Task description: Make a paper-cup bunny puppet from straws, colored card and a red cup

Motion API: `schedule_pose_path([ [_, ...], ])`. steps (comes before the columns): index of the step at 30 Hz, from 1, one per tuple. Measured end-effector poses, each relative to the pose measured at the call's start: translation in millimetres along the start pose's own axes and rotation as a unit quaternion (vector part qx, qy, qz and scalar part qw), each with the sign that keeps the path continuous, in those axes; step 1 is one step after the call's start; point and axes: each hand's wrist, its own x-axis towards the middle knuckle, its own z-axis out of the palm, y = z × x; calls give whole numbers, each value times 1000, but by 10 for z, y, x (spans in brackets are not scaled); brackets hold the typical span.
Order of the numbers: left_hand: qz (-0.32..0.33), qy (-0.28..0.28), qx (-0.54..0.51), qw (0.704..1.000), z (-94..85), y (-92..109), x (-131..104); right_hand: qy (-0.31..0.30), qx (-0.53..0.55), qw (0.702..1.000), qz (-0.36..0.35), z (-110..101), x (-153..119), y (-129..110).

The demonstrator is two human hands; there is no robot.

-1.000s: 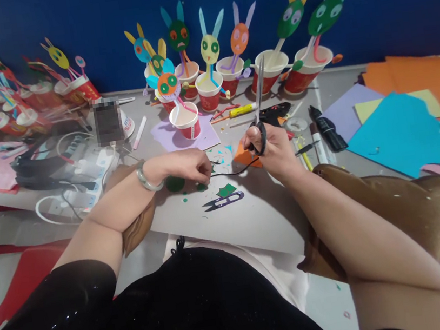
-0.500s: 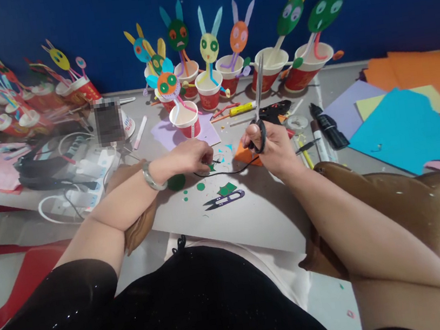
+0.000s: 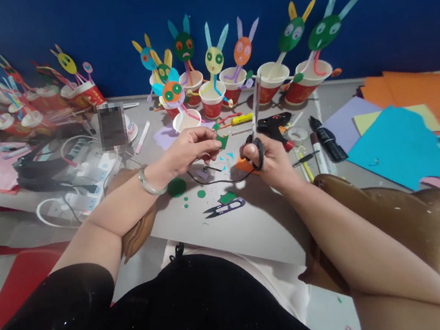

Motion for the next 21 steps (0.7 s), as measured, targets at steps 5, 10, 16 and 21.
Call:
schedule_pose_path([
  [5, 10, 33, -72, 997, 60, 68, -72, -100, -34, 994, 2, 2, -34, -17],
  [10, 37, 56, -72, 995, 54, 56, -82, -157, -53, 986, -7, 29, -44, -110],
  [16, 60, 50, -57, 995, 38, 31, -77, -185, -51, 981, 5, 54, -69, -173],
  [21, 58, 52, -53, 996, 56, 46, -92, -184, -55, 981, 14, 50, -74, -175],
])
